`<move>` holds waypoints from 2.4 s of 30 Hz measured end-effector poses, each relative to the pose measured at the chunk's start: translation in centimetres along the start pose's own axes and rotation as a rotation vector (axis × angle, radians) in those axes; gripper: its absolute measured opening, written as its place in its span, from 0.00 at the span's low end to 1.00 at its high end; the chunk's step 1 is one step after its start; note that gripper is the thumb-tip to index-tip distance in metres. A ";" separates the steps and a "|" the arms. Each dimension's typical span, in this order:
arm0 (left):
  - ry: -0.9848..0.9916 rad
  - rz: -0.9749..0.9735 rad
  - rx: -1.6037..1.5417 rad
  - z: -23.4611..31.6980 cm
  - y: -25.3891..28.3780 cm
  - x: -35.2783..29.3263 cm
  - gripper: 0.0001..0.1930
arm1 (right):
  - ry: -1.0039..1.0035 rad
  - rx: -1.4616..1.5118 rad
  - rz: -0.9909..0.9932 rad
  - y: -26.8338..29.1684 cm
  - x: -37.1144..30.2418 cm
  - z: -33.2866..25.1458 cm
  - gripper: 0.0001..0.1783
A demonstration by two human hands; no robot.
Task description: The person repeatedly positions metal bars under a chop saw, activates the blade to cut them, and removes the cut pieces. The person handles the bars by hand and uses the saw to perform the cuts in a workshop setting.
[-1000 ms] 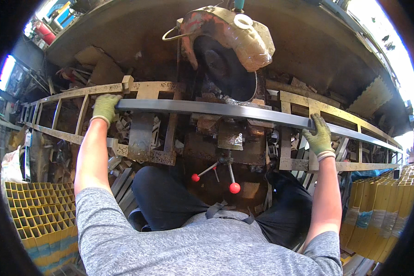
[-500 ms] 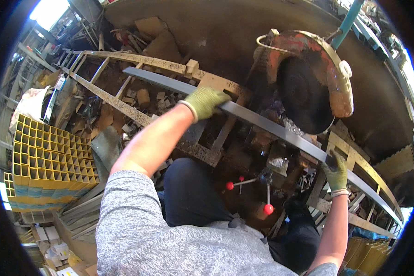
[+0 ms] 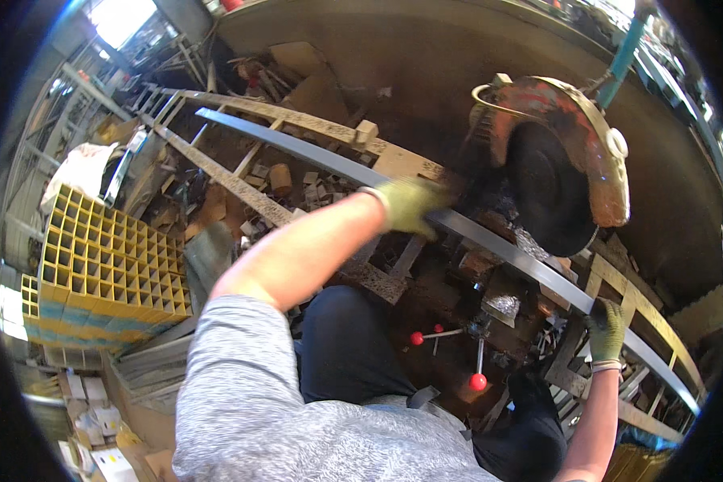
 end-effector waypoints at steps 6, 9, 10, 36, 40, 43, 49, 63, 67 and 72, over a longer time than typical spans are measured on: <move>0.086 0.006 0.144 -7.3 -2.6 -4.4 0.27 | 0.023 0.144 -0.070 -1.2 1.7 -4.7 0.42; 0.279 0.008 0.270 -13.7 -1.0 -11.9 0.33 | -0.012 -0.073 -0.127 1.1 -0.6 -1.2 0.47; 0.250 0.057 0.259 -14.6 0.4 -13.7 0.35 | -0.029 -0.116 -0.085 2.0 -1.3 0.2 0.46; 0.322 -0.054 0.081 -11.1 -1.0 -8.6 0.29 | -0.041 -0.136 -0.120 -3.0 2.2 -4.5 0.32; 0.330 -0.072 0.178 -6.1 -0.4 -4.5 0.37 | -0.065 -0.193 -0.095 -2.7 2.9 -5.0 0.28; 0.123 -0.064 0.015 0.0 -3.0 2.1 0.46 | -0.108 -0.065 -0.110 -2.0 2.9 -6.6 0.30; 0.187 -0.036 0.150 1.7 -5.7 4.3 0.33 | -0.156 0.193 0.170 2.2 -3.4 -20.2 0.31; 0.228 -0.038 0.027 1.3 -6.3 4.0 0.36 | -0.435 0.216 -0.401 -13.8 -21.4 -21.0 0.31; 0.208 0.000 0.087 1.8 -6.3 3.9 0.38 | -0.616 0.590 -0.740 -24.5 -19.4 -27.2 0.33; 0.228 -0.044 0.104 0.6 -7.1 4.4 0.39 | -1.346 2.144 -0.870 -27.6 -18.9 -36.8 0.16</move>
Point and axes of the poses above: each hand's wrist, its own x-axis towards the middle knuckle, its own y-axis out of the back of the hand, z = x × y, the point moved 4 cm from there along x, towards the middle knuckle, and after that the axes turned 8 degrees about -y, right-handed, at the moved point
